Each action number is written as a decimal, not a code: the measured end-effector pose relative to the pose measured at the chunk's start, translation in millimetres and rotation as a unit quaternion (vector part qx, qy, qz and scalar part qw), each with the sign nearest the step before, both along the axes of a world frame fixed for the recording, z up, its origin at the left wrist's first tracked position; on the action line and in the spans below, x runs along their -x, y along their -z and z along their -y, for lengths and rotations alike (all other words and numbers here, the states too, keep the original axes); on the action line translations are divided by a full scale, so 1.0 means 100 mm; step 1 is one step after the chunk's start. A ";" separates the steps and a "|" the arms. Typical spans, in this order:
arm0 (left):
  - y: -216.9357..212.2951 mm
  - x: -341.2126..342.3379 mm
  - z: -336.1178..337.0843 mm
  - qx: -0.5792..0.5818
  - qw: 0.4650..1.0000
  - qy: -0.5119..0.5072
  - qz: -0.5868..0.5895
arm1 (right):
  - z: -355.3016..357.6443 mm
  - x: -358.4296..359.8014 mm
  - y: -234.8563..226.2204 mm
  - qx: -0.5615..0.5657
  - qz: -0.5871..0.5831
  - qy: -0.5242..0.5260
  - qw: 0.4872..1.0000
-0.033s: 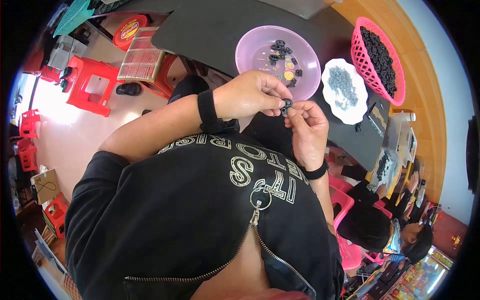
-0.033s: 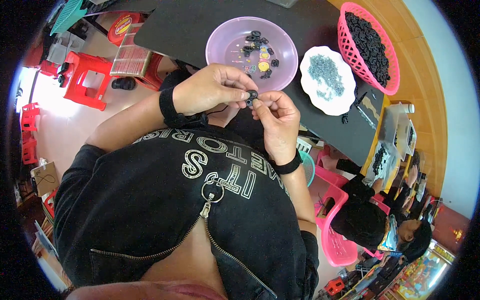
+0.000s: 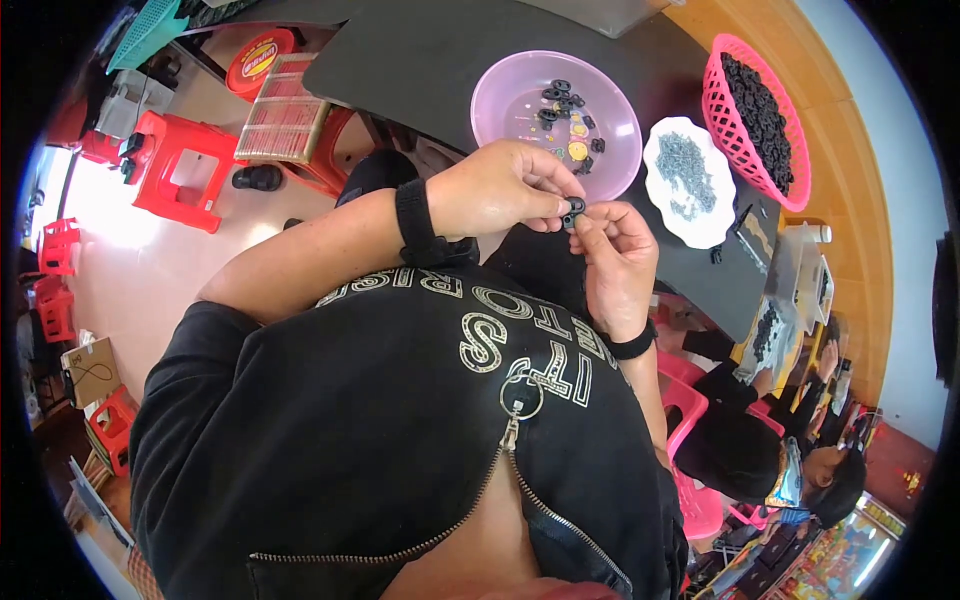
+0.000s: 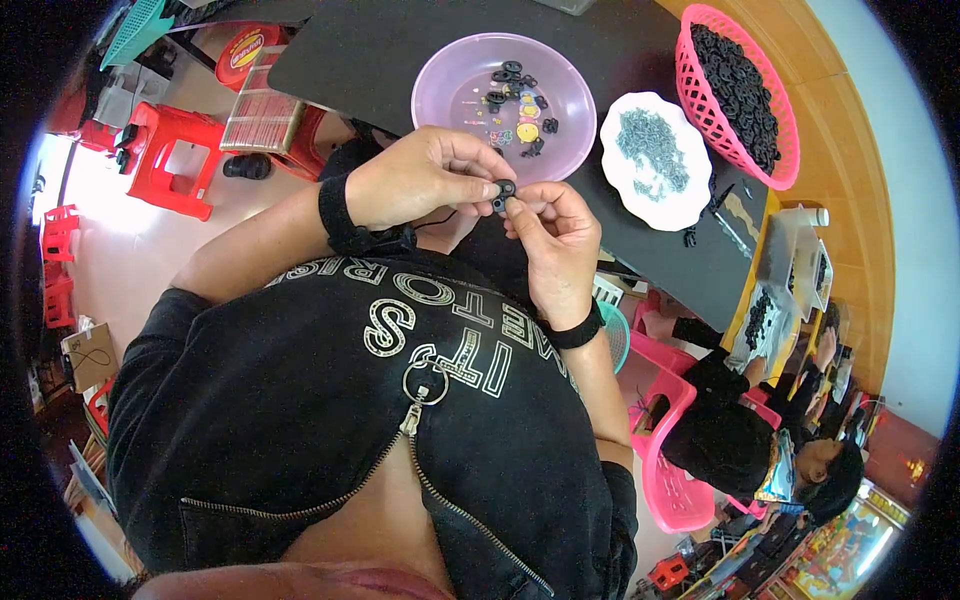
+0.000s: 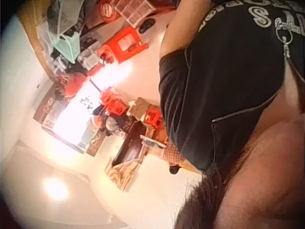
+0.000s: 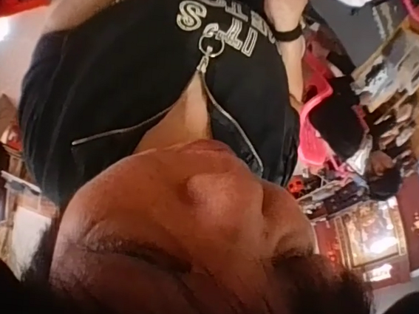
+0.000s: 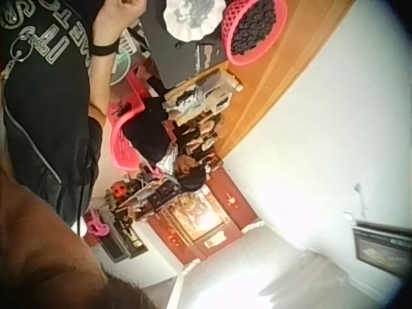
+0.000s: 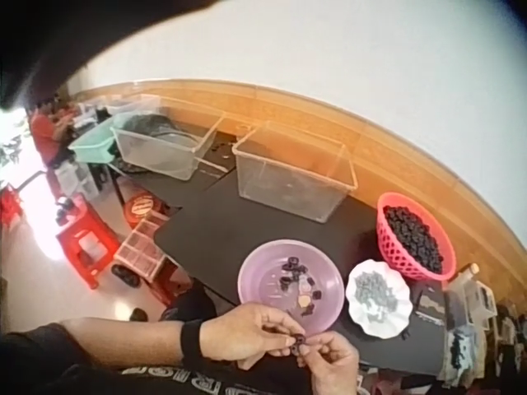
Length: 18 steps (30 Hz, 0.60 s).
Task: The person sorts small black circular components by hand, transferring them from a pink bowl into a white tray.
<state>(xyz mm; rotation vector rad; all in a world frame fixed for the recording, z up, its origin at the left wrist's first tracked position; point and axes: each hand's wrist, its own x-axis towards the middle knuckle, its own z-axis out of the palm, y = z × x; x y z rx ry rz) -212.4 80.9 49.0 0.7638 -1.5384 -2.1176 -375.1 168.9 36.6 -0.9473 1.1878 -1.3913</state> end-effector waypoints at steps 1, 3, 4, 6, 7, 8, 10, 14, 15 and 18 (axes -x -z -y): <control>0.00 0.00 0.00 0.003 1.000 0.000 0.000 | -0.01 -0.01 0.00 0.012 -0.004 0.010 1.000; -0.01 0.00 0.00 0.006 1.000 -0.001 -0.001 | -0.02 -0.01 -0.02 0.011 -0.022 0.018 1.000; -0.03 0.01 -0.01 0.008 1.000 -0.001 0.009 | -0.02 -0.01 -0.02 0.012 -0.040 0.024 0.999; -0.02 0.00 -0.02 0.009 1.000 -0.002 0.020 | -0.02 -0.01 -0.01 0.013 -0.041 0.023 0.999; -0.01 0.00 -0.01 0.006 1.000 -0.005 0.013 | -0.02 -0.01 -0.01 0.014 -0.045 0.024 0.999; -0.01 0.01 -0.01 0.002 1.000 -0.008 0.006 | -0.02 -0.01 -0.02 0.014 -0.046 0.024 0.999; -0.02 0.00 -0.02 -0.005 1.000 -0.010 0.006 | -0.03 -0.01 -0.02 0.011 -0.048 0.013 0.999; 0.00 0.01 -0.02 -0.004 1.000 -0.011 0.009 | -0.03 -0.01 -0.01 0.013 -0.039 0.014 0.999; 0.00 0.00 -0.02 -0.005 1.000 -0.011 0.009 | -0.03 -0.01 0.00 0.011 -0.037 0.016 0.999; 0.00 0.00 -0.03 -0.014 1.000 -0.014 0.009 | -0.02 0.00 0.01 0.006 -0.028 0.017 0.999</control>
